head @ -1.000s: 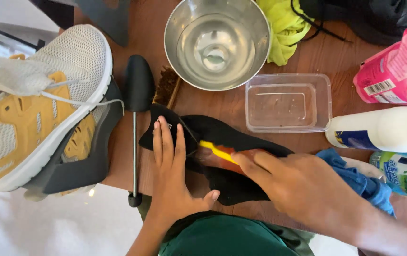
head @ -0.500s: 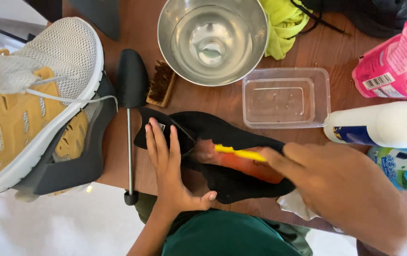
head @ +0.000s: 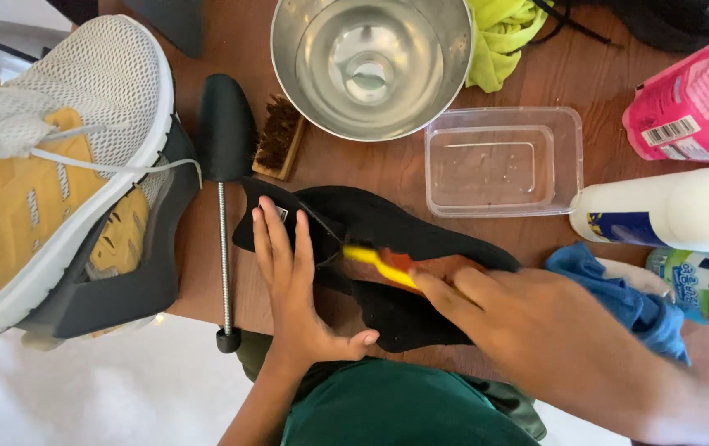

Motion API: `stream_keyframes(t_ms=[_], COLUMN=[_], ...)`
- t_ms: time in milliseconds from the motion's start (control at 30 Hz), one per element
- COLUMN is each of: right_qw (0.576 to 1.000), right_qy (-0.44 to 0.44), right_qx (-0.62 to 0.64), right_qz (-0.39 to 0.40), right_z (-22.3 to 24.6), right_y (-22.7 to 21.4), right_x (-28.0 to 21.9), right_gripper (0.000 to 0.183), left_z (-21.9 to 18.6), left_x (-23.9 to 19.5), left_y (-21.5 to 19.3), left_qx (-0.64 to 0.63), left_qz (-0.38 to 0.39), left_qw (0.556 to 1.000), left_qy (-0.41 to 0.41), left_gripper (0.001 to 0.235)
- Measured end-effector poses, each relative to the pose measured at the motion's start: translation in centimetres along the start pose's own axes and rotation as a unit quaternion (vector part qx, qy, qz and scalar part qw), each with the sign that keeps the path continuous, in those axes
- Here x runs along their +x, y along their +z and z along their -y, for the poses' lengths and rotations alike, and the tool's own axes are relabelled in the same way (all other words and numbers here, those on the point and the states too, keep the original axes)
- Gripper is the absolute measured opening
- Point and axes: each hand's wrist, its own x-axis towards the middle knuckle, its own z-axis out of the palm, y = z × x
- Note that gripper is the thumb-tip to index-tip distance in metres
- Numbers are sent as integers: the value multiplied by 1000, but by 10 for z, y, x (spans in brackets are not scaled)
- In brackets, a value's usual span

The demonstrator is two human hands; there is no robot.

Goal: The person scrubs the inside of a black shoe using a yellow brush. They hold the shoe open with one hand while brushing the interior lining and insole with the other. The shoe is placed on a wooden table alongside cleaning supplies.

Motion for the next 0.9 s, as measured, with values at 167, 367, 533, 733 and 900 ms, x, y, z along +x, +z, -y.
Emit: stream_keyframes(t_ms=[167,367,533,733,900], right_qw=[972,996,971,999,977], right_qy=[141,53,153,-15,111], right_qx=[-83,-63,-166,19,-179], right_qz=[171,38,77,28,-39], right_z=[-11,2,0,6,7], right_y=[-1,0,-6,0,3], right_x=[-29,-19,-14,-12,-8], right_gripper=[78,66,74,68,59], left_z=[1,1,0,2,1], left_x=[0,2,-1,-2,-1], left_y=[0,1,0,0,1], left_qx=[-3,3,0,-3,7], left_qz=[-2,3,-4,11,-5], left_qw=[1000,1000,1000,1000,1000], left_qy=[-2,1,-5,-5,4], left_gripper=[120,121,122,124,122])
